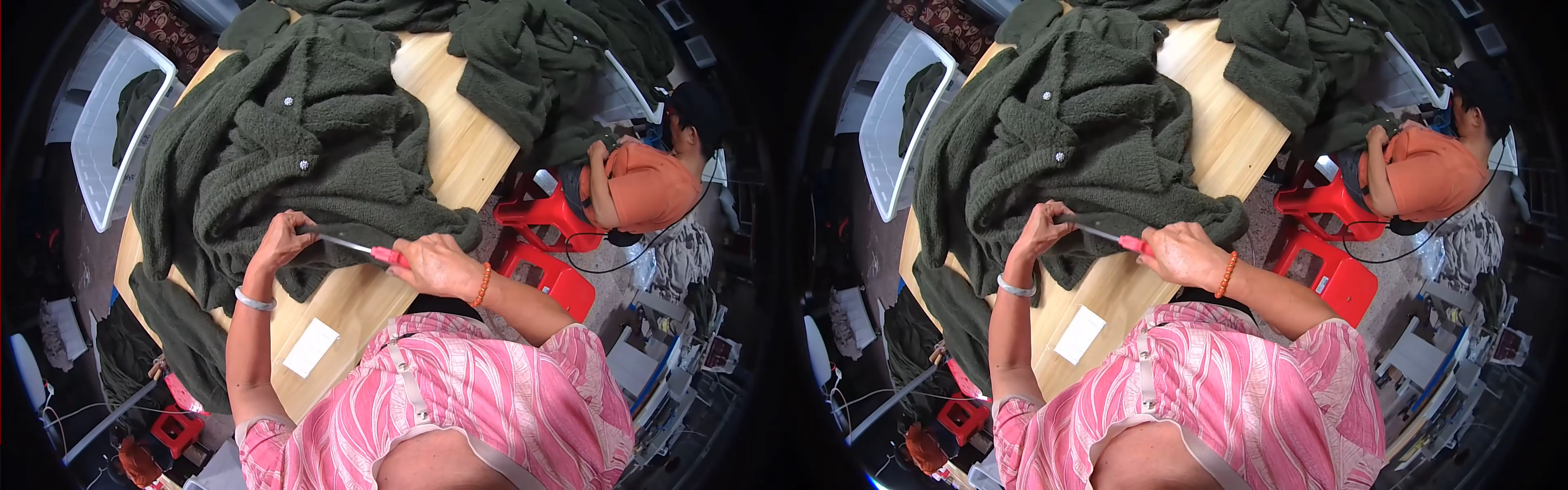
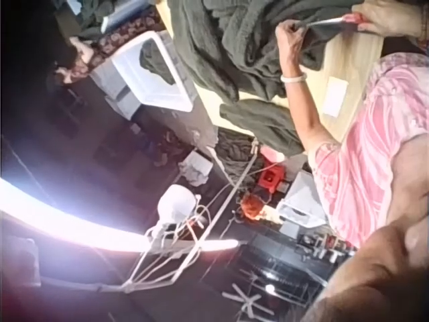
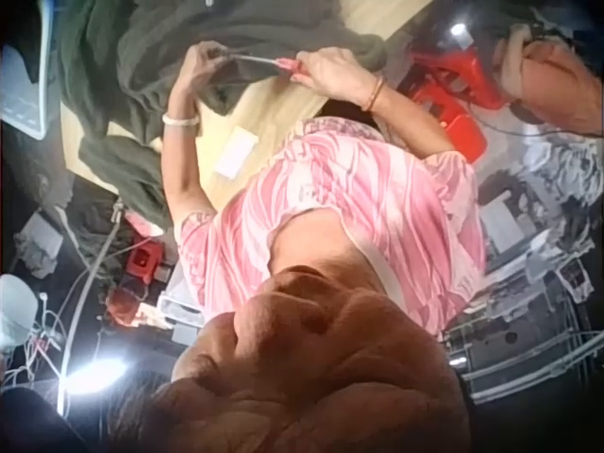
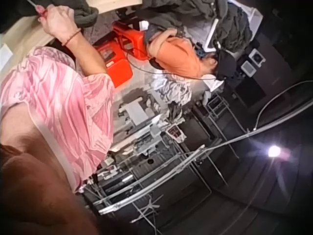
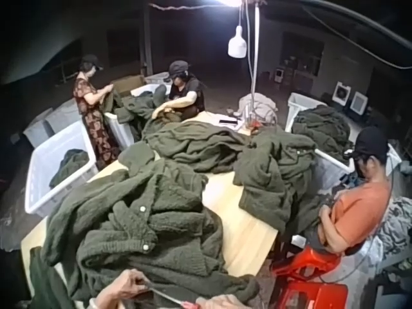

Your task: Trimming loose threads from green garments using a thread trimmer on a work table.

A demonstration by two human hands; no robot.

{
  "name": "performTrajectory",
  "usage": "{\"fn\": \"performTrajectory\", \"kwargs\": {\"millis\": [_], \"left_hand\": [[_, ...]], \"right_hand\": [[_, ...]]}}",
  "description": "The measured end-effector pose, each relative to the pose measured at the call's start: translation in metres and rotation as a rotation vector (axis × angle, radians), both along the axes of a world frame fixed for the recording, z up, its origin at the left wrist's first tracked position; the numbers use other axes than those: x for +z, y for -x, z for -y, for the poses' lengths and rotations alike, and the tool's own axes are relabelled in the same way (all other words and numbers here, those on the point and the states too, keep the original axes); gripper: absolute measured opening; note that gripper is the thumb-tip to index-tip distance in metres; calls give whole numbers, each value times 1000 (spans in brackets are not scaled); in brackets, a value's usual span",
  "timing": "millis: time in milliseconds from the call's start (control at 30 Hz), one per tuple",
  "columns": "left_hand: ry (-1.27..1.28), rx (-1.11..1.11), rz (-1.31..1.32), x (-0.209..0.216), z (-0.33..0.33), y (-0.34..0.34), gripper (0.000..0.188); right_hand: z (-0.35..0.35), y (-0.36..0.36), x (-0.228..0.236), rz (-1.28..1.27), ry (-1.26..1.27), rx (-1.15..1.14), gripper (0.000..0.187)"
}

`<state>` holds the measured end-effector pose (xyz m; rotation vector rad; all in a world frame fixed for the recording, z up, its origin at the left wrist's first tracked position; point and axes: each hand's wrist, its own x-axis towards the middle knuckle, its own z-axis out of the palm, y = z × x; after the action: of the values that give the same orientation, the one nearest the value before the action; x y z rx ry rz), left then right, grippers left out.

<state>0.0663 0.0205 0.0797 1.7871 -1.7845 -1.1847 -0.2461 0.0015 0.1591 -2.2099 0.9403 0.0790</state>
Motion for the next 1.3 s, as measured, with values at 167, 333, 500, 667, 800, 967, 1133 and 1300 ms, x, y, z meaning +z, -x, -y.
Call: {"fn": "performTrajectory", "kwargs": {"millis": [167, 333, 500, 667, 800, 967, 1133, 1300], "left_hand": [[-27, 56, 35, 3, -3, 7, 24], [174, -108, 254, 22, -5, 41, 47], [221, -254, 338, 12, -7, 61, 35], [127, -133, 61, -15, -10, 50, 16], [-130, 78, -280, -22, -11, 42, 16], [-358, 191, -474, -25, -12, 33, 29], [-364, 317, -613, -21, -17, 38, 27], [-425, 427, -747, -9, -18, 39, 26]], "right_hand": [[0, 9, -6, -43, -24, -16, 30], [-2, 32, -18, -5, 59, -107, 28], [-3, 46, -13, -43, 82, -116, 27], [-6, 51, -13, -68, 73, -83, 28], [-5, 44, -7, -102, -1, 5, 29], [1, 36, -1, -69, 30, 64, 28], [8, 27, 2, -97, 30, 0, 29], [12, 26, 2, -115, 34, 54, 29]]}}
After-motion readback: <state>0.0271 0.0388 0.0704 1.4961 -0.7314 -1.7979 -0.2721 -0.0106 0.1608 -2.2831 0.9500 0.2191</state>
